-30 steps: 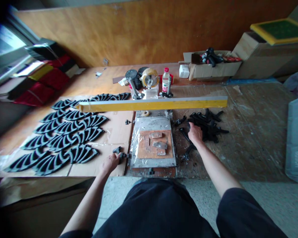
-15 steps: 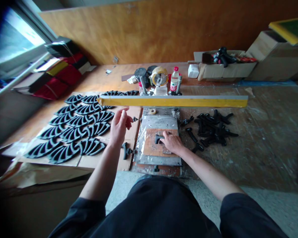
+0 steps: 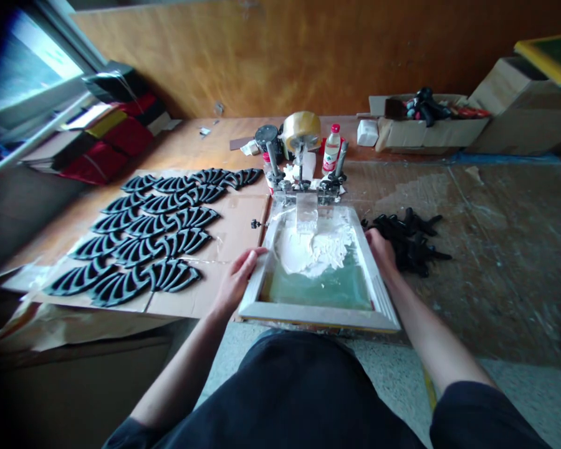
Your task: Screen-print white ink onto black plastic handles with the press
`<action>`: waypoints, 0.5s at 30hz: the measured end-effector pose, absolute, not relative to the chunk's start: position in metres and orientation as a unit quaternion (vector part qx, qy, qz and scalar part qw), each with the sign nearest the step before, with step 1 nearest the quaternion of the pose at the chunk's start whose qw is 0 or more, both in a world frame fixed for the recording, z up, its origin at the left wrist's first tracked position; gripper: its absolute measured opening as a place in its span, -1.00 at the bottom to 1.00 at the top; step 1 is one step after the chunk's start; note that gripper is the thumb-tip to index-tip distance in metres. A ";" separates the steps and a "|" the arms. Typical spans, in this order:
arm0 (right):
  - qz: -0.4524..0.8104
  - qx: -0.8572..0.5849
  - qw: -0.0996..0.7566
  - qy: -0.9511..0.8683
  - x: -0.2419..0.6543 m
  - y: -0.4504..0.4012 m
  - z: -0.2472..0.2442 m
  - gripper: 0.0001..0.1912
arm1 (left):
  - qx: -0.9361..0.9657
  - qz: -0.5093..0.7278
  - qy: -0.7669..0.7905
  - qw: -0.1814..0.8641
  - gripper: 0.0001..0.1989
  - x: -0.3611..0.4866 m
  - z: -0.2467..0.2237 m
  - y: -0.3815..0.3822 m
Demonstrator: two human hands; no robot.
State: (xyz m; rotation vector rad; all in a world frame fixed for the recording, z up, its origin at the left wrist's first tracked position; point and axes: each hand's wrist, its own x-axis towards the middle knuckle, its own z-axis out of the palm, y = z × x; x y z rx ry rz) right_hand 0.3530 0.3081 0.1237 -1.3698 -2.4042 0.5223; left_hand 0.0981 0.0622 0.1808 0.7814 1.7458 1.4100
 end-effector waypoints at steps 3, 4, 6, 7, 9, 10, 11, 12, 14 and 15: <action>0.162 -0.479 0.236 -0.830 0.336 0.323 0.145 -0.62 | 0.287 0.504 0.716 0.388 -0.43 0.102 0.134 0.052; 0.150 -0.442 0.261 -0.845 0.321 0.321 0.151 -0.53 | 0.285 0.486 0.733 0.382 -0.41 0.102 0.122 0.052; 0.122 -0.350 0.273 -0.888 0.285 0.310 0.161 -0.35 | 0.283 0.449 0.766 0.363 -0.41 0.103 0.106 0.054; 0.112 -0.320 0.250 -0.907 0.267 0.303 0.164 -0.35 | 0.284 0.432 0.778 0.356 -0.42 0.102 0.101 0.056; 0.116 -0.293 0.175 -0.933 0.239 0.287 0.165 -0.52 | 0.288 0.411 0.791 0.349 -0.45 0.101 0.094 0.058; 0.120 -0.291 0.138 -0.939 0.231 0.279 0.163 -0.64 | 0.292 0.405 0.794 0.347 -0.47 0.100 0.092 0.059; 0.119 -0.289 0.111 -0.943 0.227 0.271 0.160 -0.74 | 0.296 0.401 0.795 0.346 -0.48 0.100 0.089 0.060; 0.111 -0.282 0.094 -0.948 0.228 0.263 0.156 -0.83 | 0.301 0.397 0.795 0.345 -0.49 0.099 0.087 0.059; 0.081 -0.246 0.087 -0.962 0.238 0.247 0.147 -0.95 | 0.310 0.391 0.795 0.345 -0.50 0.097 0.083 0.059; 0.069 -0.212 0.090 -0.971 0.246 0.239 0.143 -0.90 | 0.313 0.390 0.794 0.346 -0.50 0.097 0.081 0.058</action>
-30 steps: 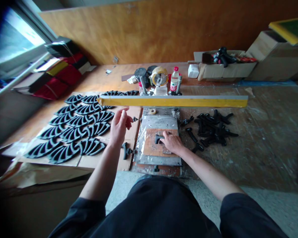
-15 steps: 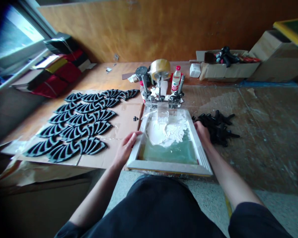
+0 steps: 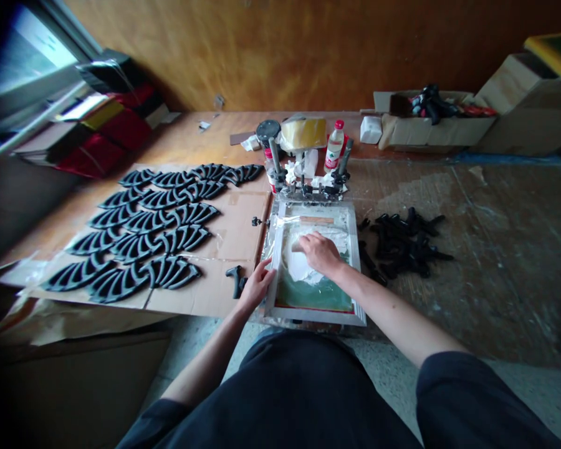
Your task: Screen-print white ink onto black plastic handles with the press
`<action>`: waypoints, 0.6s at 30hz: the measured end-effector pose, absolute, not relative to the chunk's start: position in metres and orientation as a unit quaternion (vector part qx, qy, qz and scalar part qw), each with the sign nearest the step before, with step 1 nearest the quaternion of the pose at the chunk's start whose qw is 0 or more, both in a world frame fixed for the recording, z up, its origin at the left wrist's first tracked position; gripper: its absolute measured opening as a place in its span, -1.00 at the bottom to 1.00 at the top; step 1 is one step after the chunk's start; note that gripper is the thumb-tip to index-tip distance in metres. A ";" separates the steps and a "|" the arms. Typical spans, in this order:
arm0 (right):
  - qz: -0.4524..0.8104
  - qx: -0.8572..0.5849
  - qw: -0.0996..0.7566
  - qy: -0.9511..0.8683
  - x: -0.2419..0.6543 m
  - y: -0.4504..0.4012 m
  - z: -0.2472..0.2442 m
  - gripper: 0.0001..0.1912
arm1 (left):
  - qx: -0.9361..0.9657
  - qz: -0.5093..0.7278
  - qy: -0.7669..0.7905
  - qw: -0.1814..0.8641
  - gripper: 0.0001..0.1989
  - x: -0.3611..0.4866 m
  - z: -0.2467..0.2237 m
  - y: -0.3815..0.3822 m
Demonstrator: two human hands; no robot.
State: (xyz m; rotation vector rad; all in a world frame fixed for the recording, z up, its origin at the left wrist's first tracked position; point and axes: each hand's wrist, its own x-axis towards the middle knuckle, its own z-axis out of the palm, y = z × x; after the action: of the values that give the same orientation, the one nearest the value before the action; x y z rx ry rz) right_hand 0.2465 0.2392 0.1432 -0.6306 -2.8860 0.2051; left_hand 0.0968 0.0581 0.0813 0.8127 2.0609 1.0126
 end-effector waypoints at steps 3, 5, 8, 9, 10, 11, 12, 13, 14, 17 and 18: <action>0.066 -0.079 0.100 -0.990 0.277 0.223 0.135 -0.76 | 0.313 0.395 0.791 0.346 -0.50 0.097 0.079 0.057; 0.080 -0.015 0.102 -0.991 0.292 0.223 0.136 -0.73 | 0.309 0.399 0.792 0.343 -0.51 0.097 0.081 0.057; 0.133 0.008 0.080 -0.988 0.295 0.234 0.145 -0.75 | 0.301 0.401 0.796 0.339 -0.51 0.099 0.084 0.058; 0.149 -0.006 0.080 -0.986 0.291 0.238 0.147 -0.77 | 0.299 0.402 0.796 0.339 -0.51 0.099 0.085 0.058; 0.156 -0.031 0.090 -0.983 0.287 0.241 0.149 -0.78 | 0.298 0.403 0.796 0.339 -0.51 0.099 0.086 0.058; 0.153 -0.056 0.105 -0.981 0.282 0.242 0.150 -0.79 | 0.296 0.405 0.796 0.339 -0.51 0.099 0.087 0.058; 0.142 -0.074 0.122 -0.980 0.279 0.241 0.149 -0.79 | 0.295 0.408 0.794 0.341 -0.51 0.099 0.087 0.058; 0.127 -0.080 0.134 -0.979 0.277 0.239 0.147 -0.77 | 0.294 0.411 0.792 0.344 -0.50 0.099 0.087 0.058; 0.113 -0.076 0.139 -0.981 0.278 0.235 0.144 -0.74 | 0.294 0.415 0.788 0.347 -0.50 0.099 0.088 0.057; 0.116 -0.031 0.124 -0.985 0.288 0.226 0.137 -0.69 | 0.292 0.431 0.777 0.354 -0.49 0.099 0.088 0.056; 0.132 -0.026 0.118 -0.984 0.290 0.226 0.137 -0.70 | 0.290 0.436 0.773 0.357 -0.48 0.098 0.089 0.056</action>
State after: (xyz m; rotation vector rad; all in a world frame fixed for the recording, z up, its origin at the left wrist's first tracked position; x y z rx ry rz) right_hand 0.2903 0.2259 0.1373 -0.0775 -2.8780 0.3868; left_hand 0.0984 0.0563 0.0887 0.7495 1.9959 1.1257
